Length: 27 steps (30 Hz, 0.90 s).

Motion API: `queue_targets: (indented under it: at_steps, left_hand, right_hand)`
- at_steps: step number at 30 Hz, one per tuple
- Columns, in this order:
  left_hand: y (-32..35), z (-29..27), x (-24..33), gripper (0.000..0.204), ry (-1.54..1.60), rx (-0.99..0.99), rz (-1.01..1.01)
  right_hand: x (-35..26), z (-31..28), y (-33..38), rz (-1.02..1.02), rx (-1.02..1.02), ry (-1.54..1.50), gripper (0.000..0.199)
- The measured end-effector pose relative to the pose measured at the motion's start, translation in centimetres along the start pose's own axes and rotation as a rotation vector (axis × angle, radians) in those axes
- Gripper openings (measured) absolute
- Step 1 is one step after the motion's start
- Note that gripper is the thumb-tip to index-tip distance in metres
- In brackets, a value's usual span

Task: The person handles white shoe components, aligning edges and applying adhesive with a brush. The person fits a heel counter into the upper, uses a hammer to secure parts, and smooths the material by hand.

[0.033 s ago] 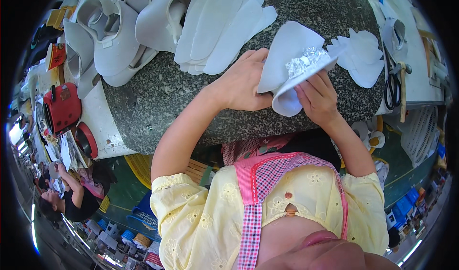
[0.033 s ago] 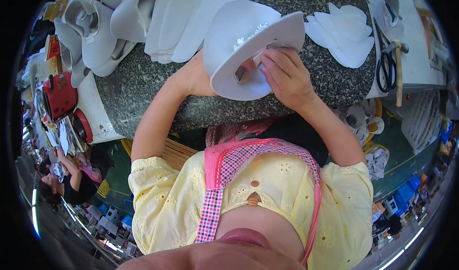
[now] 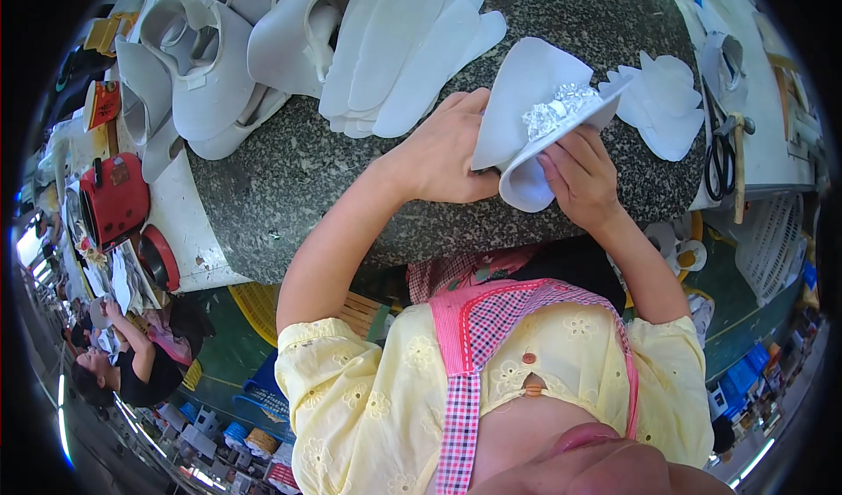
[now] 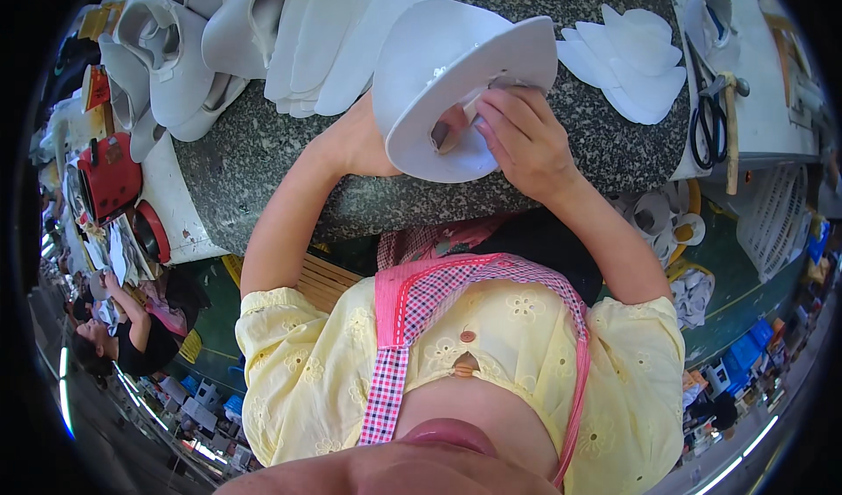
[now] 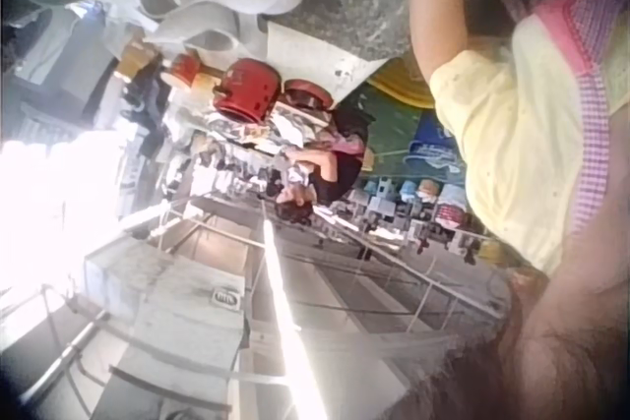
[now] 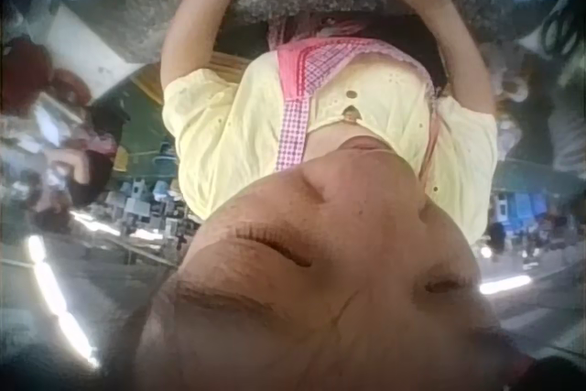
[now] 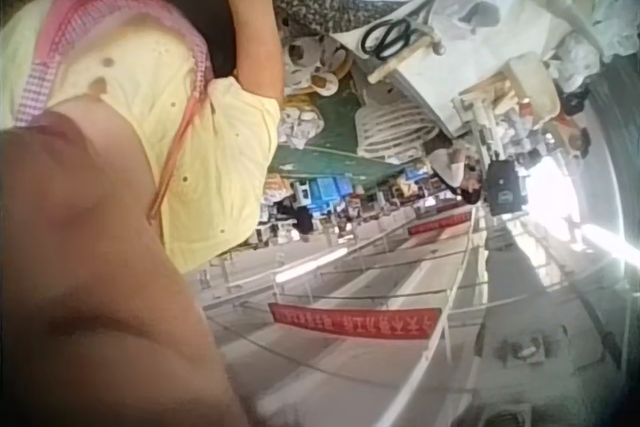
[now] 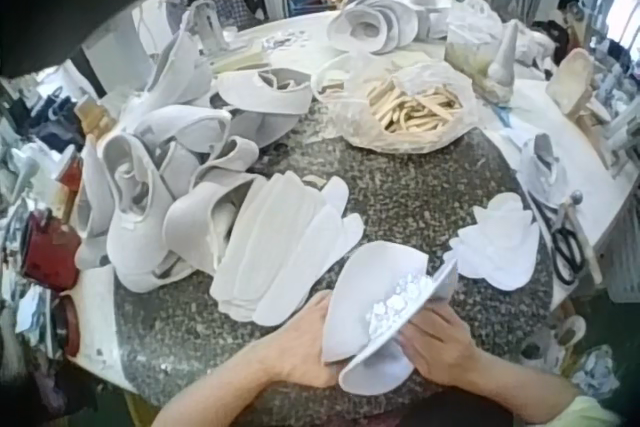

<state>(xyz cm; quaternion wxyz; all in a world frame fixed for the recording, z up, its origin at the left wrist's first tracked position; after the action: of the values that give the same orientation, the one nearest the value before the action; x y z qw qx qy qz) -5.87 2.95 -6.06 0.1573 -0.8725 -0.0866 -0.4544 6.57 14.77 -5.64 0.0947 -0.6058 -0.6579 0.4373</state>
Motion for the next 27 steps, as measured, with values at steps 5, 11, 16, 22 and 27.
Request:
queue_targets:
  at_steps: [5, 11, 16, 22, 27]
  left_hand:
    - [0.0, -0.3, 0.2, 0.033, 0.002, -0.067, 0.027]
    - [0.9, -0.8, -0.2, 0.034, 0.044, -0.043, 0.032]
    - [0.6, -0.5, 0.0, 0.04, 0.01, -0.045, 0.015]
    - [0.8, -0.6, -0.3, 0.039, 0.01, 0.004, 0.032]
    - [0.0, -0.9, 0.7, 0.037, 0.081, 0.157, -0.228]
  right_hand:
    - [0.3, -0.1, 0.1, 0.019, -0.114, -0.004, 0.031]
    - [1.2, 0.1, 0.0, -0.004, -0.175, -0.055, 0.032]
    - [1.4, -0.3, 0.7, -0.015, -0.067, -0.087, 0.027]
    - [1.9, -0.8, 0.6, 0.061, -0.09, -0.242, 0.026]
    - [0.3, -0.8, -0.2, 0.345, -0.177, -0.53, 0.032]
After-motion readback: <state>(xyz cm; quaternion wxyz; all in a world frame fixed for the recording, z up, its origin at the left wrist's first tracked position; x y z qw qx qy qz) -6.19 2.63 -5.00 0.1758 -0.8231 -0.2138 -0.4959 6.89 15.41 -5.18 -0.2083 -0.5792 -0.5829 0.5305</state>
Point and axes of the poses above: each hand's wrist, its own y-axis away from the middle knuckle, its own z-axis out of the palm, x = y × z, the point moved 3 cm from there along -y, towards the middle knuckle, and after that the axes turned 14 degrees about x, right-handed, at the moved point
